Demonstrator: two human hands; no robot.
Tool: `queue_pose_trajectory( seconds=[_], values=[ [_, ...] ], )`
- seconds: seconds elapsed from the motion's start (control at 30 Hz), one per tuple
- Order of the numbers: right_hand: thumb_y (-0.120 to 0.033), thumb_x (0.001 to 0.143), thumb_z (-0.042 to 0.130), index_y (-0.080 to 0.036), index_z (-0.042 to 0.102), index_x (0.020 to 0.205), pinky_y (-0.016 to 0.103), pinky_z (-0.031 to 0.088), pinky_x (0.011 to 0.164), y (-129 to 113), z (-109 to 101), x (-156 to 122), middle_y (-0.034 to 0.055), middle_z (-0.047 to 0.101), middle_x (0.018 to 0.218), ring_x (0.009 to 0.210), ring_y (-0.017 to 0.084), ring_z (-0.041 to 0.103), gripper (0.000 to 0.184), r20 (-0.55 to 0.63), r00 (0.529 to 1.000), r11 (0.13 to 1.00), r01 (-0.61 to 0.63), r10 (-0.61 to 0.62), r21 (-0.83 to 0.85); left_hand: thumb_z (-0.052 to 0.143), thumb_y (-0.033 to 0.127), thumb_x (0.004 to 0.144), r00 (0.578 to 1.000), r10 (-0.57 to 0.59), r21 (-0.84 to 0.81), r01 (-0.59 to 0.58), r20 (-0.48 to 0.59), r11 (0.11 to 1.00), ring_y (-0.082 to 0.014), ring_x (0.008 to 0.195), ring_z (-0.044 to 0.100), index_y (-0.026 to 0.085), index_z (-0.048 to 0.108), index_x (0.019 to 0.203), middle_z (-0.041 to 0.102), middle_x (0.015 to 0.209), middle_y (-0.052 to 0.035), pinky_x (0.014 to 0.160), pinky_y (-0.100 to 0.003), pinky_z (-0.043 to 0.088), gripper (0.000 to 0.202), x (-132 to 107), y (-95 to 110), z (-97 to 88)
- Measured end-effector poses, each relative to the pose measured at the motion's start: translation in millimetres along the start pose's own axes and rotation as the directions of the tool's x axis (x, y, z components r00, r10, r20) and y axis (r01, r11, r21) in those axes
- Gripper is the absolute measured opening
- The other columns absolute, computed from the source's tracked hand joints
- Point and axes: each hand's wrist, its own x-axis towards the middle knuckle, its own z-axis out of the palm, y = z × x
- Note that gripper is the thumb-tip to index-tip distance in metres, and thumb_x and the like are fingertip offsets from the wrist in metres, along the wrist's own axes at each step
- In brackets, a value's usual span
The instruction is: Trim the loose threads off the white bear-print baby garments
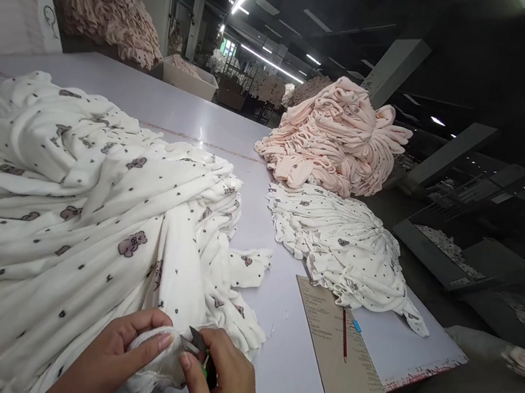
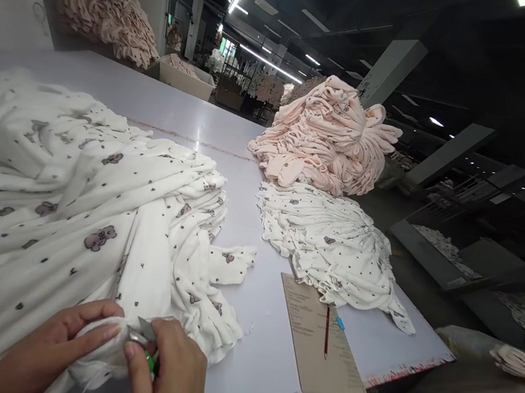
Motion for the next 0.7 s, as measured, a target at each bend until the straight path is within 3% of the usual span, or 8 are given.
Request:
queue_pose_trajectory(
  seconds=[0.23,0.47,0.6,0.7],
  values=[
    [-0.034,0.091,0.042,-0.020,0.056,0.080,0.022,0.031,0.048,-0.5,1.3,0.8,-0.0002,0.055,0.064,0.053,0.014,0.051,0.023,0.014,0.999,0.999,-0.038,0.038,-0.013,0.079,0.048,0.059,0.995,0.068,0.098,-0.061,-0.071,0.993,-0.0108,0.058,0.050,0.019,0.068,0.074,0.063,0.060,0.0047,0.056,-0.017,0.044,0.035,-1.3,1.3,2.5],
    [-0.043,0.088,0.047,-0.021,0.055,0.078,0.022,0.030,0.047,2.2,4.1,-3.1,-0.0014,0.054,0.066,0.054,0.013,0.054,0.025,-0.018,0.999,0.999,-0.032,0.032,-0.037,0.081,0.051,0.052,0.994,-0.071,0.027,0.073,-0.083,0.997,-0.0166,0.065,0.059,0.018,0.067,0.074,0.067,0.062,0.0021,0.063,-0.022,0.048,0.042,-0.6,4.5,7.5],
    [-0.038,0.091,0.043,-0.022,0.055,0.080,0.024,0.029,0.048,3.7,9.2,-6.3,-0.0001,0.055,0.068,0.055,0.015,0.055,0.023,-0.050,0.999,0.981,0.007,-0.017,-0.193,0.081,0.053,0.051,0.995,0.025,0.088,-0.016,-0.092,0.996,-0.0128,0.059,0.054,0.018,0.067,0.068,0.064,0.058,0.0032,0.058,-0.018,0.046,0.041,1.1,0.3,7.9],
    [-0.034,0.092,0.041,-0.021,0.055,0.080,0.024,0.031,0.050,3.3,10.0,-7.6,0.0004,0.055,0.069,0.058,0.016,0.055,0.022,-0.042,0.999,0.989,0.019,-0.025,-0.149,0.080,0.054,0.052,0.993,0.062,0.141,-0.047,-0.102,0.989,-0.0120,0.059,0.051,0.019,0.068,0.067,0.062,0.056,0.0045,0.058,-0.017,0.045,0.039,0.9,-0.5,7.1]
  ],
)
